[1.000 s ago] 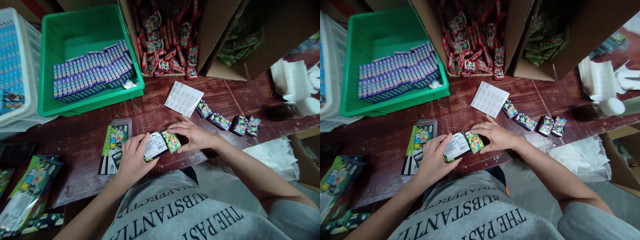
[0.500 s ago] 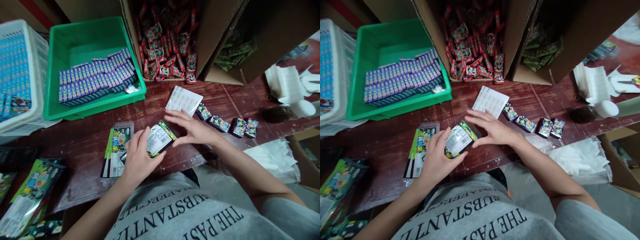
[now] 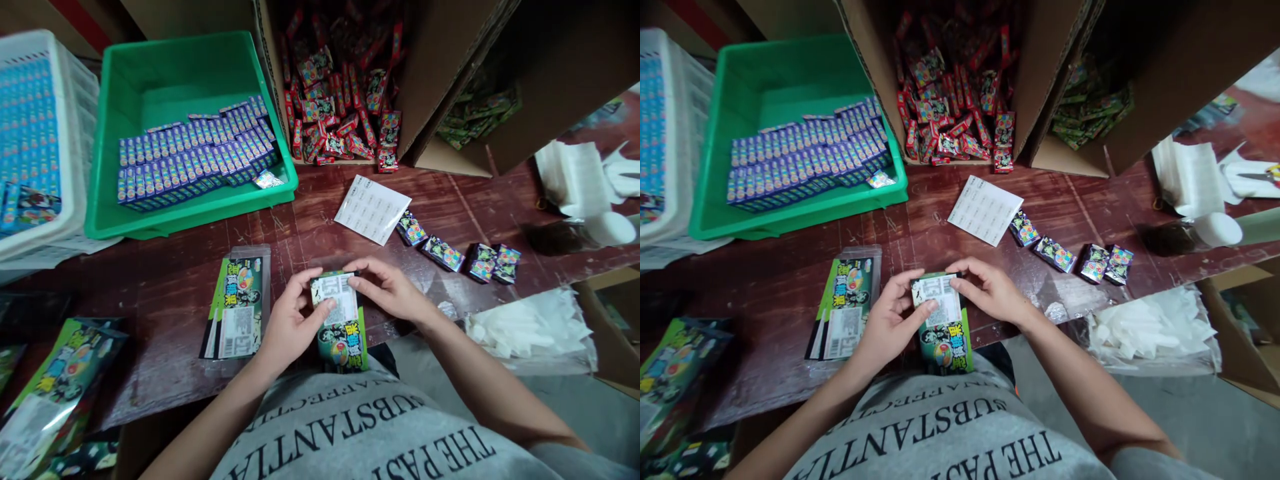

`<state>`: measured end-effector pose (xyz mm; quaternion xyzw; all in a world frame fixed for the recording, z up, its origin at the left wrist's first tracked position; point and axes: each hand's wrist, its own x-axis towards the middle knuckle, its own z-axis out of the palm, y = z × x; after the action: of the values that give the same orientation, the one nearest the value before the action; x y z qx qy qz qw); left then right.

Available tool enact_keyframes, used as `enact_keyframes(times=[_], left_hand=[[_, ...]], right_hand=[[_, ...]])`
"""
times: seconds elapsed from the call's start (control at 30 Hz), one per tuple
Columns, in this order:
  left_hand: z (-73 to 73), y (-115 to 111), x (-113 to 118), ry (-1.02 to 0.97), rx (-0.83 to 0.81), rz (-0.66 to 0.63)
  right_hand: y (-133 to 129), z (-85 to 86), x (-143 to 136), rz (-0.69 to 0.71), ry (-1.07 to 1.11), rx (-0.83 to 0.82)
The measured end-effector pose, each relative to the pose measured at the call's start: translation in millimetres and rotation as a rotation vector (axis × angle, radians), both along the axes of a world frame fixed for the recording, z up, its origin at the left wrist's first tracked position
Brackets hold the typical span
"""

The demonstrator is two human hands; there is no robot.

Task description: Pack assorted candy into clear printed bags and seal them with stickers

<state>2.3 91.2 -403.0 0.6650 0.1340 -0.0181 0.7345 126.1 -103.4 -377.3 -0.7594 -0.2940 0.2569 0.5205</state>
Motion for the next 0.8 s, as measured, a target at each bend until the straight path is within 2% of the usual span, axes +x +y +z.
enact_keyframes(times=[0.1,0.23,0.3,0.37,0.43,0.5,0.63,0.73,0.8], left_hand=[[-1.9,10.6,2.4,-0.005,0.069,-0.055],[-0.9,22.8,16.0,-0.125,0.338,-0.024],[-1.9,23.3,22.7,-0.115,0.305,-0.038],[-3.8,20.9,28.0,-0.061,0.169,-0.028],[-4.4,18.4,32.5,-0.026,0.045,0.022],[-2.2,18.3,36.8,-0.006,0.007,0.023],[8.6,23.6,44.9,0.059,0.109,-0.12],[17.4,24.6,52.2,0.1,0.133,-0.144],[21.8,23.8,58.5,0.12,0.141,-0.145]], right_hand=[[-1.0,-5.7,-11.1,-0.028,0.052,-0.009],[1.0,-23.7,-30.8,-0.284,0.176,0.147],[2.9,-31.4,-35.7,-0.372,0.217,0.199],[3.8,-34.0,-35.2,-0.379,0.191,0.207],[2.7,-31.3,-30.9,-0.347,0.141,0.203],[-0.2,-25.3,-24.7,-0.324,0.123,0.201],[-5.8,-10.6,-11.4,-0.253,0.107,0.142],[-4.4,-1.0,-2.8,-0.212,0.124,0.076],[-0.8,3.5,2.0,-0.253,0.214,0.046]])
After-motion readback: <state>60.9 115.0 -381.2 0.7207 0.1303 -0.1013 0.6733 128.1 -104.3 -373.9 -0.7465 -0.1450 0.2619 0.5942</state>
